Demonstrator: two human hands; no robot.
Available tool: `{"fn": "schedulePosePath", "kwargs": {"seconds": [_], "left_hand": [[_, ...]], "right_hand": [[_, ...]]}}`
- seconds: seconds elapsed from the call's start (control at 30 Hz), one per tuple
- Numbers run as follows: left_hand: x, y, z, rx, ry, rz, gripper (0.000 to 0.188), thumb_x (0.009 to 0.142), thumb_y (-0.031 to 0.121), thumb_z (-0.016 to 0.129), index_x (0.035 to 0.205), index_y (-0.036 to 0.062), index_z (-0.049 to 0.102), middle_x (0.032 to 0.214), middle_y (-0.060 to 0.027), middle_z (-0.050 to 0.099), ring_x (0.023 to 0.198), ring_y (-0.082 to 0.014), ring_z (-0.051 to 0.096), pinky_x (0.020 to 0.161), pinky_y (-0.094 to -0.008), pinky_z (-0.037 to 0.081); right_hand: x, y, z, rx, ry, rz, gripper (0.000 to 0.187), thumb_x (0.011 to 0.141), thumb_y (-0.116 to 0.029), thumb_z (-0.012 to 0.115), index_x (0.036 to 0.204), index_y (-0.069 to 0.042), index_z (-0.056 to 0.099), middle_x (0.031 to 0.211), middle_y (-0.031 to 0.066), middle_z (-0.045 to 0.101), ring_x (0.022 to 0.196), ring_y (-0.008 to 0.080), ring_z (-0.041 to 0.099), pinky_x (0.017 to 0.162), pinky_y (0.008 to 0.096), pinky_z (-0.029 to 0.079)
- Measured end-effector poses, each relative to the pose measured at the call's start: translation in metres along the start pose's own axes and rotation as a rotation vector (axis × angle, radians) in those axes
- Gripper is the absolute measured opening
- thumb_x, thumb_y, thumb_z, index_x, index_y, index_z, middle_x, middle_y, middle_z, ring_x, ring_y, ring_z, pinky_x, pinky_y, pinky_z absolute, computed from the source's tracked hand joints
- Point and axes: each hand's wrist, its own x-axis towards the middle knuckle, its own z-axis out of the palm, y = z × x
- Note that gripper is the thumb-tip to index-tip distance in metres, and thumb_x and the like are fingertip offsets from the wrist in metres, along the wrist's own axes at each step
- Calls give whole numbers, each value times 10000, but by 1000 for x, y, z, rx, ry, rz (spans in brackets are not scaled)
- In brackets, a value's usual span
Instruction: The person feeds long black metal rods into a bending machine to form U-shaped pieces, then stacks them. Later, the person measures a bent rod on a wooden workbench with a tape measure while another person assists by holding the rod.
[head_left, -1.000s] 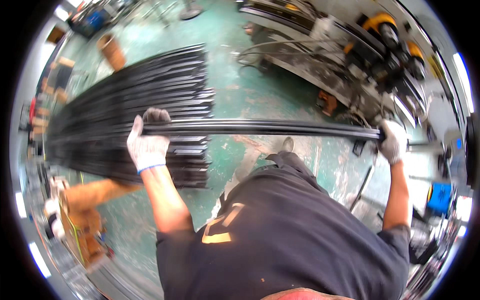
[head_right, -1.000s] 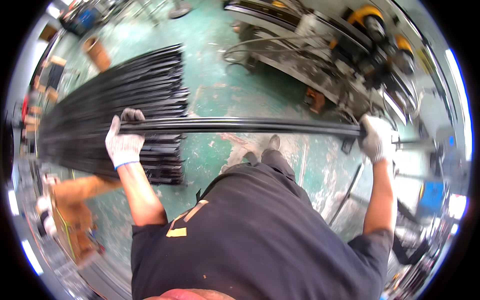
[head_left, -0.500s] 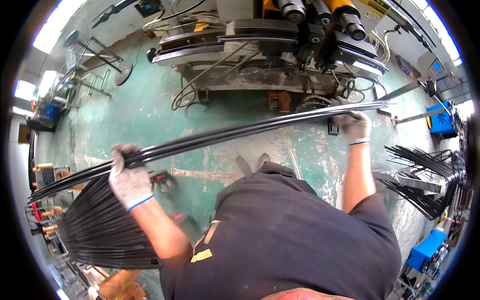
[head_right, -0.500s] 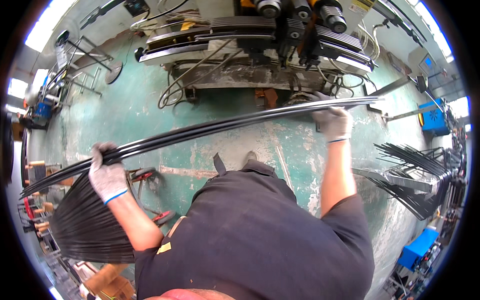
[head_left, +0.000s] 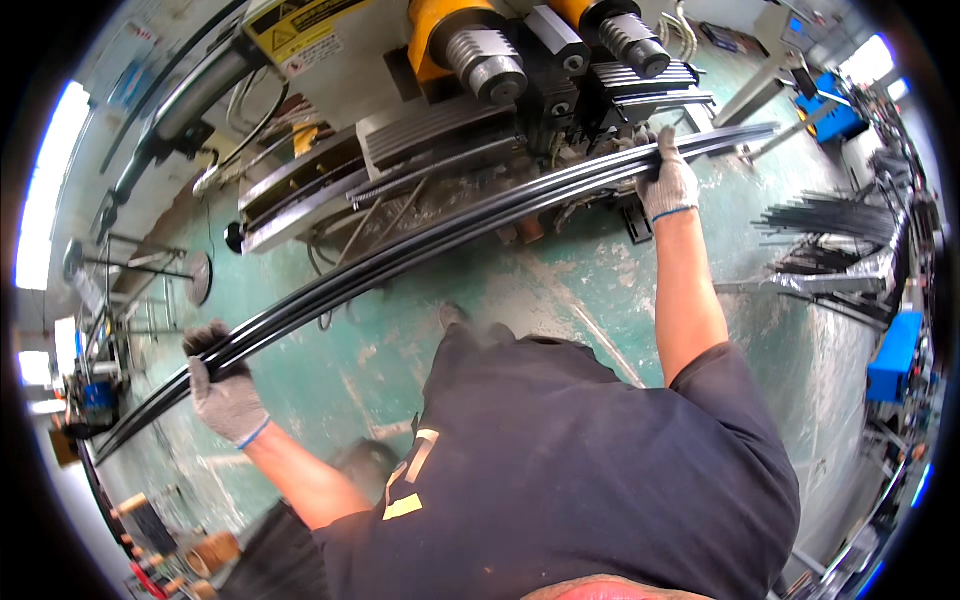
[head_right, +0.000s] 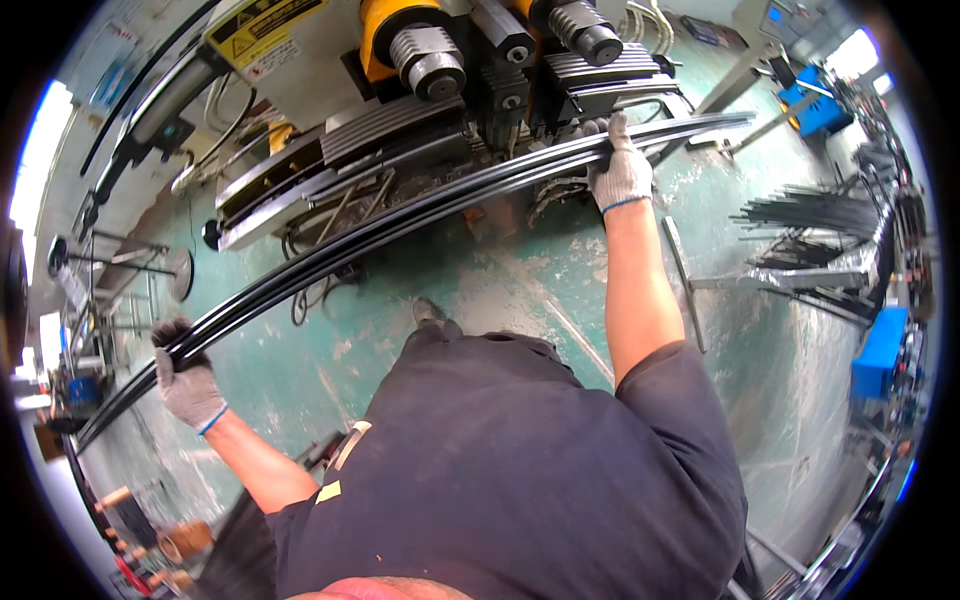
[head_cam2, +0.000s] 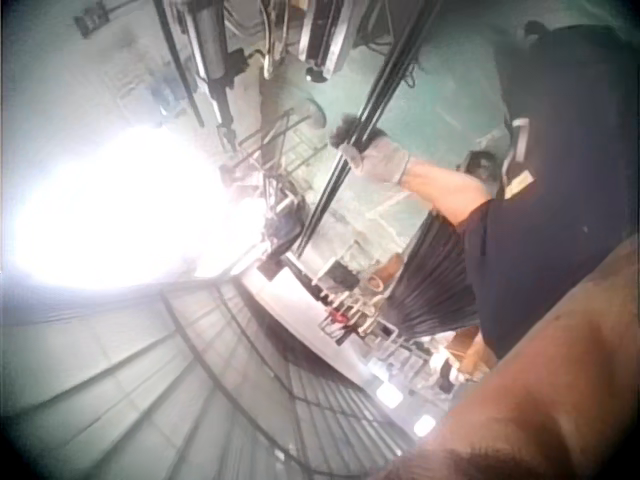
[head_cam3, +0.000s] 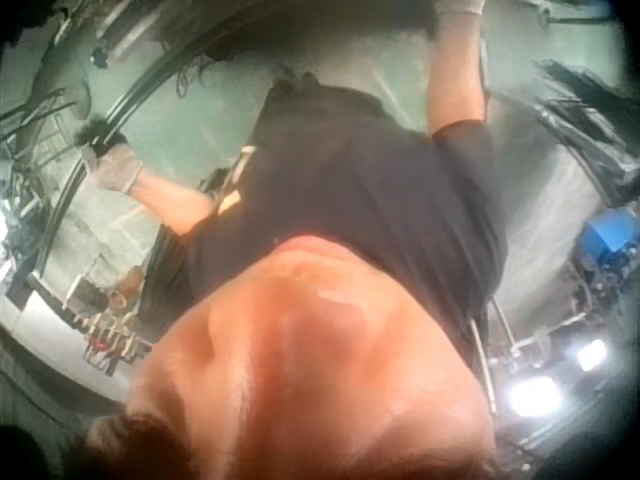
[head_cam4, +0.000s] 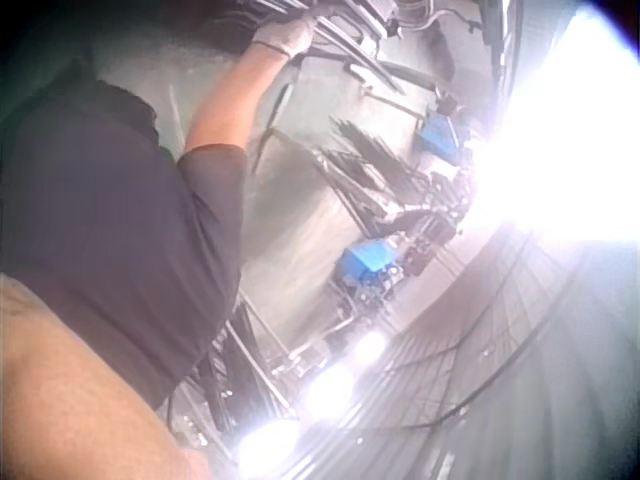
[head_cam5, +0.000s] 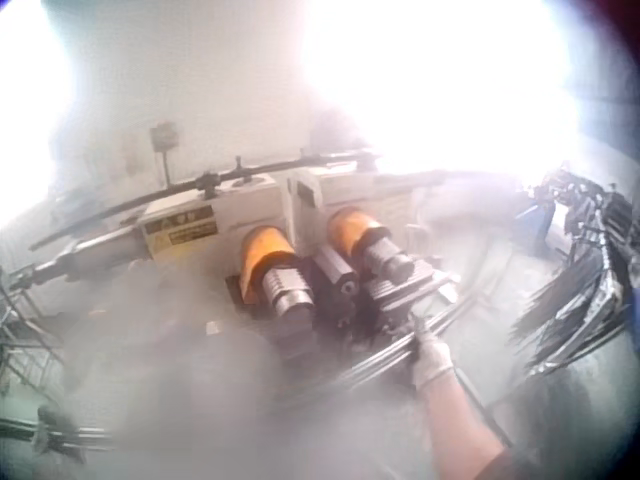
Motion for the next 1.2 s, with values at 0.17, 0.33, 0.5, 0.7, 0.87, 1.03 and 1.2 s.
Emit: {"fn": "schedulePosePath", "kwargs": {"seconds": [0.17, 0.33, 0.5, 0.7, 0.87, 1.03, 1.2], "left_hand": [[78, -64, -20, 99, 16, -191, 324, 1006, 227, 718, 1155, -60, 688, 1164, -176, 721, 1180, -349, 663, 1175, -508, 471], [125, -117, -22, 69, 186, -356, 371, 1047, 303, 676, 1084, -66, 683, 1126, -200, 717, 1117, -360, 668, 1107, -509, 526], [164, -153, -21, 10, 277, -393, 273, 1054, 273, 683, 1080, 5, 725, 1131, -137, 752, 1138, -306, 687, 1131, -461, 505], [188, -211, 13, -13, 410, -466, 268, 1041, 283, 699, 1082, 18, 718, 1129, -127, 755, 1109, -311, 699, 1096, -480, 536], [172, -243, 92, -19, 390, -629, 304, 1084, 271, 625, 1169, -11, 699, 1270, -159, 726, 1242, -329, 649, 1199, -498, 445], [178, -235, 45, -170, 98, -564, 375, 1098, 285, 559, 1245, -34, 689, 1326, -168, 710, 1315, -324, 612, 1223, -496, 419], [219, -187, -45, -6, 347, -282, 377, 1107, 315, 543, 1173, -19, 704, 1201, -165, 732, 1193, -347, 660, 1153, -526, 489]], "right_hand": [[17, 37, 41, -27, -191, 90, 323, 1116, -213, 555, 1261, 70, 612, 1146, 201, 711, 1109, 369, 686, 1041, 534, 567], [53, 62, 66, -222, 126, -224, 502, 967, -221, 815, 1361, 31, 634, 1272, 145, 719, 1115, 282, 681, 963, 412, 547], [63, 73, 93, -508, 116, -343, 486, 951, -190, 760, 1382, -2, 636, 1331, 124, 707, 1174, 268, 672, 1020, 366, 524], [86, 105, 117, -78, 21, 109, 292, 1029, -264, 611, 1261, -122, 718, 1124, 67, 760, 990, 216, 705, 897, 350, 562], [96, 122, 105, -473, 204, -175, 249, 1004, -256, 656, 1163, -74, 715, 1000, 70, 718, 885, 209, 688, 761, 376, 537], [75, 107, 135, -209, 274, -97, 155, 981, -218, 675, 1054, -83, 700, 919, 58, 694, 797, 217, 669, 681, 382, 522], [81, 108, 131, -188, 293, -195, 130, 989, -215, 669, 984, -85, 683, 877, 48, 679, 745, 205, 649, 652, 358, 501]]}}
